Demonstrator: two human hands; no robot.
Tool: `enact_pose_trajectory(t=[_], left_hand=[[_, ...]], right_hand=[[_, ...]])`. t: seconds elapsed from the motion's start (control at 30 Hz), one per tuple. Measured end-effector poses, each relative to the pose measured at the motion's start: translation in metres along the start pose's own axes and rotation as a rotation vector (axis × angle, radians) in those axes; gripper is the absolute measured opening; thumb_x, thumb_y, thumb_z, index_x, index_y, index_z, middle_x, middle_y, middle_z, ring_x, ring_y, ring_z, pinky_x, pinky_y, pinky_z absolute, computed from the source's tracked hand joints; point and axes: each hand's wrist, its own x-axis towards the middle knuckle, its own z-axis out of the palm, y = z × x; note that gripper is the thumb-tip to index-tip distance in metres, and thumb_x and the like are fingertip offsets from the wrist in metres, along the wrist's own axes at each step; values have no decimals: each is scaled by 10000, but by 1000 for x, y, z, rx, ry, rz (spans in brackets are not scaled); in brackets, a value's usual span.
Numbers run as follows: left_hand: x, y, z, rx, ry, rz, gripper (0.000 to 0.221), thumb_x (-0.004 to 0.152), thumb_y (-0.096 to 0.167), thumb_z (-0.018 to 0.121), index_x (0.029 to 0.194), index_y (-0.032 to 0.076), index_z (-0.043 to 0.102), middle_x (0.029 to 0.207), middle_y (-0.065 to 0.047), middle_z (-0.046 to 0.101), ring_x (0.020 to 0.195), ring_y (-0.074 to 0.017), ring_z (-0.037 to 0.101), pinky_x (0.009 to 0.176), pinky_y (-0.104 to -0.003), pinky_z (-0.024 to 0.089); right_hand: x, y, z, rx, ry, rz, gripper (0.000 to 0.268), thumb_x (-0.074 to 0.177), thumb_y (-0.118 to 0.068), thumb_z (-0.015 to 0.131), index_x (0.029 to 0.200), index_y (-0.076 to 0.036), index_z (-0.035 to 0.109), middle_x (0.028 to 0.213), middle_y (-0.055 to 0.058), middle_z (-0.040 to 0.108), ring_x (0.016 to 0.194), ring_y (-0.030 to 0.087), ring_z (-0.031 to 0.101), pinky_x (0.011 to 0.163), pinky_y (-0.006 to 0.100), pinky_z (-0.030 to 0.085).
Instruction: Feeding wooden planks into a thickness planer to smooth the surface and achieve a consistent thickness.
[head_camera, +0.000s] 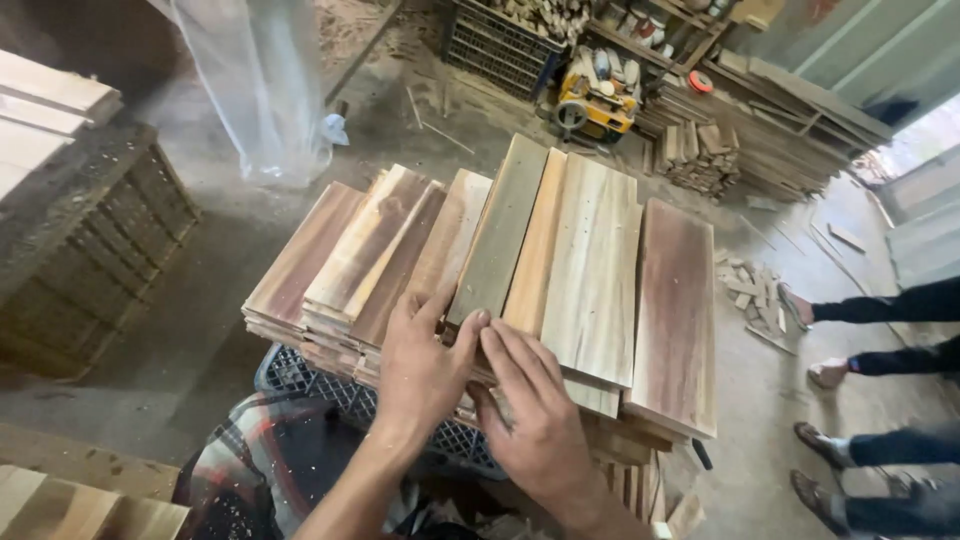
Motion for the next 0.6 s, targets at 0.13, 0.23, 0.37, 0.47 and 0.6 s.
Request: enact_pose_trajectory(t=[0.13,0.23,0.37,0.47,0.6], left_hand=[[0,8,6,61,197,22,502,939,422,642,1348,132,666,1112,-88,663,1097,-262,641,968,-440,518],[-9,28,-8,-124,173,-107,470,925,368,638,1336,143,675,1244,-65,705,1176,-218,677,1025,-393,541],[-20,50,-32,-741,48,-413,453,934,158,646,1368,34,685,1197,-183,787,1078,-271,756,956,-356,624],[-32,51,-38,-795,30,-352,489,912,183,644,1374,27,688,1191,-146,770,1010,-255,718,967,-368,609],[-43,21,-22,-660,27,-197,601,877,273,658,1438,67,602,1383,-170,726,1185,-281,767,977,-375,661]], right_hand=[[18,-16,-11,116,-24,159,672,923,-106,724,1497,49,411,1524,253,498,1436,394,470,1198,517,410],[24,-23,-16,276,-22,257,704,938,-119,697,1532,28,348,1577,249,417,1479,385,391,1197,499,390],[26,-52,-31,789,96,511,737,943,-152,623,1569,2,265,1707,153,186,1592,253,142,1252,363,238],[20,-49,-23,1394,126,599,836,1008,-264,583,1607,11,70,1697,209,131,1551,353,211,1239,446,213],[37,-47,0,1907,194,635,677,1004,-334,600,1530,36,391,1367,213,595,1251,336,583,1083,425,480]])
